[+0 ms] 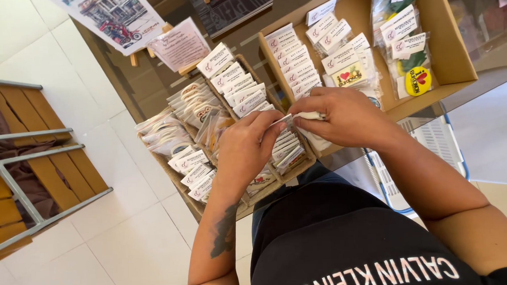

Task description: Cleaning and organizing small packaged souvenir items such as stickers and magnets in display bins using a cloth.

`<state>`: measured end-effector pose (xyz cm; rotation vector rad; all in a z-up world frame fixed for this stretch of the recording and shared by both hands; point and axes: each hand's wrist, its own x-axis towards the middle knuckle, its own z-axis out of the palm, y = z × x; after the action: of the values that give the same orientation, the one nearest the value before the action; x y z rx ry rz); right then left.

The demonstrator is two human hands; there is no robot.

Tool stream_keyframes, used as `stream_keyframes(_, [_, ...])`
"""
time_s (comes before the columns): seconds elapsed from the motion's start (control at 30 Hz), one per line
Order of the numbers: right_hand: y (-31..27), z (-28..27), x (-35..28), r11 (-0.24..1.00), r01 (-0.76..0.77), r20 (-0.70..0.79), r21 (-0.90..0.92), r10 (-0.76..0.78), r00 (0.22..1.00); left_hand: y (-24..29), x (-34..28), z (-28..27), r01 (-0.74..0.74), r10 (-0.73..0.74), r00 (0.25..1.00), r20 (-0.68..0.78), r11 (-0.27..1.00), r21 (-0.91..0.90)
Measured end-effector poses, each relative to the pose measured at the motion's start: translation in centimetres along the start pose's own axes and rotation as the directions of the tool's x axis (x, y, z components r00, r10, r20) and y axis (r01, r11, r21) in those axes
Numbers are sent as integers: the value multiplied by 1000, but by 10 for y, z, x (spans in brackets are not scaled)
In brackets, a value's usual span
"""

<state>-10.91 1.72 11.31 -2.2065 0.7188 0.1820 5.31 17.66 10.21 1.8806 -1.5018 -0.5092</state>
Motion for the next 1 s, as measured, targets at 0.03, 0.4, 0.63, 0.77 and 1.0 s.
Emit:
stream_keyframes(0.03, [-1,1,1,1000,4,4,-4,-4,1000,-1,-3,1,4,-4,1000,-6,1000,-1])
stream_keyframes(0.4, [1,12,11,996,-81,-6,-32,81,997,-14,-47,19,507,-506,861,46,861,-35])
stream_keyframes(0.63, [-7,16,15,994,-105,14,-36,105,994,-18,-52,29,521,-523,850,70,852,44])
stream_keyframes(0.77, [-10,17,17,993,-105,17,-47,106,994,-27,-57,31,529,-527,842,119,848,12])
stream_keyframes(1.0, [-20,15,18,989,-148,37,4,147,988,-29,-61,21,542,-527,828,192,840,-30])
